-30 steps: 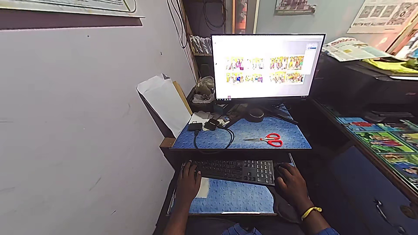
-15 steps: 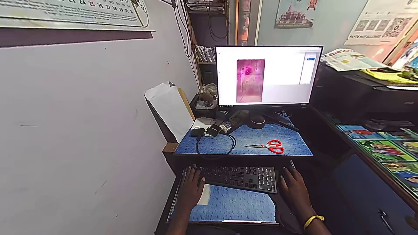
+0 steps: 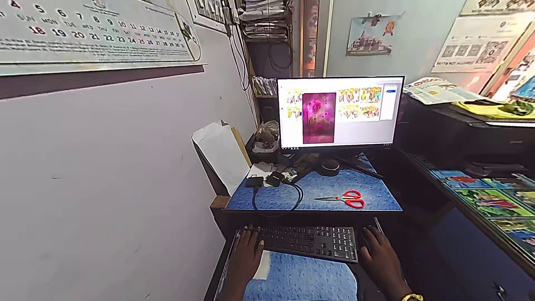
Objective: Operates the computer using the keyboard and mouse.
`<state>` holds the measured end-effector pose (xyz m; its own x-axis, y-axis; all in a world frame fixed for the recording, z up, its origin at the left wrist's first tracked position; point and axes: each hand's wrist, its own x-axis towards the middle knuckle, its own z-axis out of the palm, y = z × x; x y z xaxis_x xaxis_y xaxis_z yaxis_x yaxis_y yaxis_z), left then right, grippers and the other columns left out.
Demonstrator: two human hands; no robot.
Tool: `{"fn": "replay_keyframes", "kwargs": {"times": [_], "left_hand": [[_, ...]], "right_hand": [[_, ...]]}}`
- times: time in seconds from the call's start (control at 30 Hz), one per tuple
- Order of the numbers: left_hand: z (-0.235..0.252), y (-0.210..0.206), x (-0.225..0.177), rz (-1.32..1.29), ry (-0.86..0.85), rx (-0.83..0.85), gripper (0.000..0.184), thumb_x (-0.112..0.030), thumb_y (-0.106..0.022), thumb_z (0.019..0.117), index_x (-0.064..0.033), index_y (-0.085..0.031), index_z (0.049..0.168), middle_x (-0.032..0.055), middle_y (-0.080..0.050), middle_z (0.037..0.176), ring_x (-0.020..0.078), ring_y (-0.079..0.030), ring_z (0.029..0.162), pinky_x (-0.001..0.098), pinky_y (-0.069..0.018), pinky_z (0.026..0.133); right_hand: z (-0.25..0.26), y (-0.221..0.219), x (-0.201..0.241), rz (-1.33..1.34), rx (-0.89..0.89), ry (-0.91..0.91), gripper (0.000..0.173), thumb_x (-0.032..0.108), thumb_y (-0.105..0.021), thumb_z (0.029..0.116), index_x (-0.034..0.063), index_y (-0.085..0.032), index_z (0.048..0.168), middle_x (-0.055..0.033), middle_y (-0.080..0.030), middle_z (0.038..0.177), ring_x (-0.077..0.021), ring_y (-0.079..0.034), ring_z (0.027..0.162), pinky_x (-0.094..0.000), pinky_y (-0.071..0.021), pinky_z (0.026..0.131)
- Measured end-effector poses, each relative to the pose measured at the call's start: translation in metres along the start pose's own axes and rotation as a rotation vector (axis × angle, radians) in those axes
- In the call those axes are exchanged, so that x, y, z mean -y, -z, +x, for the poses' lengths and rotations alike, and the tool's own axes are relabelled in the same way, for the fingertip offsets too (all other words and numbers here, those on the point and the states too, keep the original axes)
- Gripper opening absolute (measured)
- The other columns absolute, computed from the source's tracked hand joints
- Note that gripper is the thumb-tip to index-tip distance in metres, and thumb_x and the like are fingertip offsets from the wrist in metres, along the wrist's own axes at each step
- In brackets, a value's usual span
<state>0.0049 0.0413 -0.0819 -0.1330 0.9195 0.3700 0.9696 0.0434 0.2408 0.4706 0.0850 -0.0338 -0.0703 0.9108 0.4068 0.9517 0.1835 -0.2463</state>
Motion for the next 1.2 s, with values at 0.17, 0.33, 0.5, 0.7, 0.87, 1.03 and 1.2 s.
{"fn": "replay_keyframes", "kwargs": {"times": [0.17,0.33,0.5,0.7,0.87,1.03,1.2], "left_hand": [[-0.0005,-0.0025,0.0009,0.005,-0.003,-0.016,0.063,-0.053,-0.027,0.1037,-0.0169,-0.060,0.143,0.0123,-0.046,0.158,0.0320,-0.038,0.149,0.0533,-0.0272,0.122],[-0.0002,-0.0025,0.0005,0.006,-0.008,-0.024,0.064,-0.054,-0.027,0.1034,-0.0169,-0.060,0.143,0.0130,-0.046,0.157,0.0322,-0.040,0.148,0.0535,-0.0271,0.122],[-0.0010,-0.0052,0.0013,0.012,-0.007,-0.033,0.064,-0.055,-0.026,0.1037,-0.0180,-0.060,0.143,0.0122,-0.047,0.157,0.0317,-0.040,0.148,0.0531,-0.0274,0.122],[-0.0014,-0.0095,0.0043,0.019,-0.017,-0.050,0.063,-0.054,-0.025,0.1041,-0.0202,-0.060,0.144,0.0104,-0.046,0.158,0.0308,-0.039,0.149,0.0523,-0.0271,0.123],[-0.0015,-0.0084,0.0034,0.011,-0.023,-0.072,0.062,-0.055,-0.026,0.1043,-0.0198,-0.063,0.141,0.0107,-0.048,0.156,0.0317,-0.041,0.148,0.0526,-0.0277,0.122],[-0.0016,-0.0069,0.0029,0.006,-0.019,-0.056,0.062,-0.054,-0.026,0.1042,-0.0193,-0.061,0.142,0.0112,-0.047,0.157,0.0317,-0.039,0.149,0.0528,-0.0270,0.123],[-0.0010,-0.0080,0.0027,0.003,-0.026,-0.079,0.064,-0.054,-0.026,0.1035,-0.0177,-0.062,0.141,0.0119,-0.047,0.157,0.0321,-0.041,0.148,0.0524,-0.0285,0.122]], "right_hand": [[0.0006,-0.0006,0.0002,-0.002,0.023,0.022,0.052,0.037,-0.056,0.0889,0.0172,-0.067,0.135,-0.0100,-0.056,0.149,-0.0285,-0.052,0.139,-0.0513,-0.0464,0.110],[-0.0001,-0.0011,0.0005,0.004,0.003,0.039,0.050,0.036,-0.053,0.0900,0.0180,-0.068,0.134,-0.0106,-0.056,0.149,-0.0281,-0.052,0.139,-0.0499,-0.0464,0.111],[-0.0003,-0.0065,-0.0031,-0.022,-0.025,0.052,0.050,0.040,-0.050,0.0913,0.0195,-0.069,0.133,-0.0087,-0.057,0.148,-0.0268,-0.053,0.139,-0.0485,-0.0463,0.111],[-0.0006,-0.0050,-0.0018,-0.007,-0.017,0.053,0.050,0.038,-0.051,0.0916,0.0173,-0.068,0.134,-0.0101,-0.055,0.150,-0.0272,-0.052,0.140,-0.0476,-0.0456,0.112],[-0.0010,-0.0037,-0.0019,0.023,-0.008,0.053,0.049,0.035,-0.054,0.0922,0.0157,-0.068,0.135,-0.0138,-0.055,0.149,-0.0318,-0.052,0.140,-0.0499,-0.0452,0.112],[-0.0012,0.0005,0.0024,0.019,0.008,0.029,0.049,0.036,-0.054,0.0923,0.0168,-0.067,0.136,-0.0128,-0.055,0.150,-0.0297,-0.051,0.141,-0.0483,-0.0443,0.113],[-0.0009,-0.0052,-0.0026,-0.005,-0.050,0.021,0.051,0.039,-0.052,0.0907,0.0154,-0.068,0.133,-0.0121,-0.058,0.146,-0.0305,-0.053,0.138,-0.0493,-0.0457,0.112]]}}
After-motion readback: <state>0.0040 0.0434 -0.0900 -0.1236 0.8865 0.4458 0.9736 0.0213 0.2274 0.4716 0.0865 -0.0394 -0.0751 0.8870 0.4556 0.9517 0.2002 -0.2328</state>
